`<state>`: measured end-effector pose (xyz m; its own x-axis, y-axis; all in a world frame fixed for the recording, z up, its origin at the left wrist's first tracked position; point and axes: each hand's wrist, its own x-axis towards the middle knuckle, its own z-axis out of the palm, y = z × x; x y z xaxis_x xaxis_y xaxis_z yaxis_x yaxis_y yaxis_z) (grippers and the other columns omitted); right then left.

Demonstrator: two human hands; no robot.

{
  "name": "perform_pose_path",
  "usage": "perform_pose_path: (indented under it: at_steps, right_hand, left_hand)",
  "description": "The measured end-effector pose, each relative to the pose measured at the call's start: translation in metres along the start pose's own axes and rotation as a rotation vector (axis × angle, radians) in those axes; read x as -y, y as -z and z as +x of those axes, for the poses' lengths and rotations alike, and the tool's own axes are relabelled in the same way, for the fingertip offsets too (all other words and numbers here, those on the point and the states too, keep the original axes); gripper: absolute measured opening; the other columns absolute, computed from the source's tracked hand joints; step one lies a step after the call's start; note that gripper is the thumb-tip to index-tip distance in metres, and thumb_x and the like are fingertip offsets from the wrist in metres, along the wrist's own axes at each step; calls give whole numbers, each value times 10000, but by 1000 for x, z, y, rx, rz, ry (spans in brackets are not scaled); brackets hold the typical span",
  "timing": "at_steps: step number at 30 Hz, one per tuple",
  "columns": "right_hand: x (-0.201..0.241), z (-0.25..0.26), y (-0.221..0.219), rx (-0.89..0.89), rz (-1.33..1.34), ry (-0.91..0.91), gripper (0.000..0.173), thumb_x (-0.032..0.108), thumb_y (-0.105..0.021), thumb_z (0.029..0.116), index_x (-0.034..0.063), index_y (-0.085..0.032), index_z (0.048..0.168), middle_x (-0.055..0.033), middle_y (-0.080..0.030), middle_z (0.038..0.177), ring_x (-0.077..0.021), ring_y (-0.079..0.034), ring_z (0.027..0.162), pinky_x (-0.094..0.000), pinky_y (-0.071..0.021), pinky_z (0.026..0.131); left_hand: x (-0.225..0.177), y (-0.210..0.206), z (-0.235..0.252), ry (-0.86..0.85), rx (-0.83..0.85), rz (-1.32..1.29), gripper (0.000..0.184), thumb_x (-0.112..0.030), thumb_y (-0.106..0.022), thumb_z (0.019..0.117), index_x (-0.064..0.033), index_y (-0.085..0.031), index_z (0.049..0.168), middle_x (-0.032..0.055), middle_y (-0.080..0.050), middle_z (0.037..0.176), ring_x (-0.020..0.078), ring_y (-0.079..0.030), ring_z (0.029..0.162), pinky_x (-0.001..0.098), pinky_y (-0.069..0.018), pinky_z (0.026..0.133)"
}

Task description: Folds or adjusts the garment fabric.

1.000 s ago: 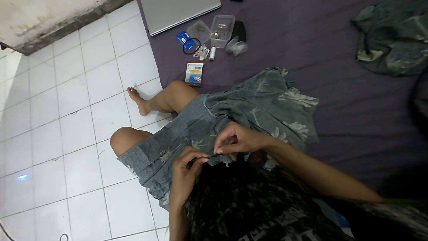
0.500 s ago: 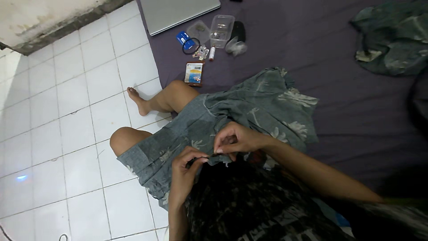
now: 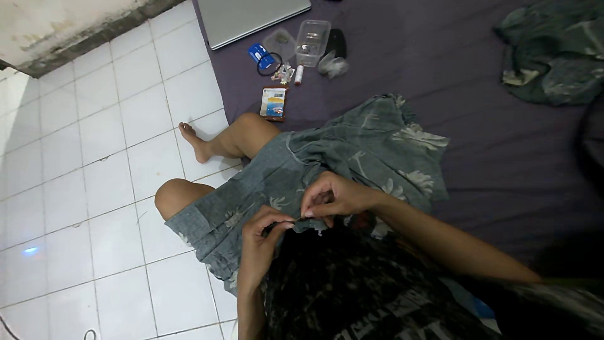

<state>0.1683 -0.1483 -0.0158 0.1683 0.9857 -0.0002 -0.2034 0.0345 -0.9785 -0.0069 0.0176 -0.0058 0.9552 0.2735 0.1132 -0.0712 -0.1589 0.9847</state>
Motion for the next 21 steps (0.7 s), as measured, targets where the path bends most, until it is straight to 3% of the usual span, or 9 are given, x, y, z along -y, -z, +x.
perform_pose_path:
  at_steps: [21]
  right_hand:
    - [-5, -1, -2, 18, 31, -20, 85, 8, -626, 950, -19, -704, 930, 103, -675, 692, 83, -598, 558, -97, -510, 536]
  left_hand:
    - [2, 0, 0, 13, 32, -30, 97, -41, -670, 929, 21, -741, 904, -32, -693, 912, -62, -624, 904, 114, -520, 821]
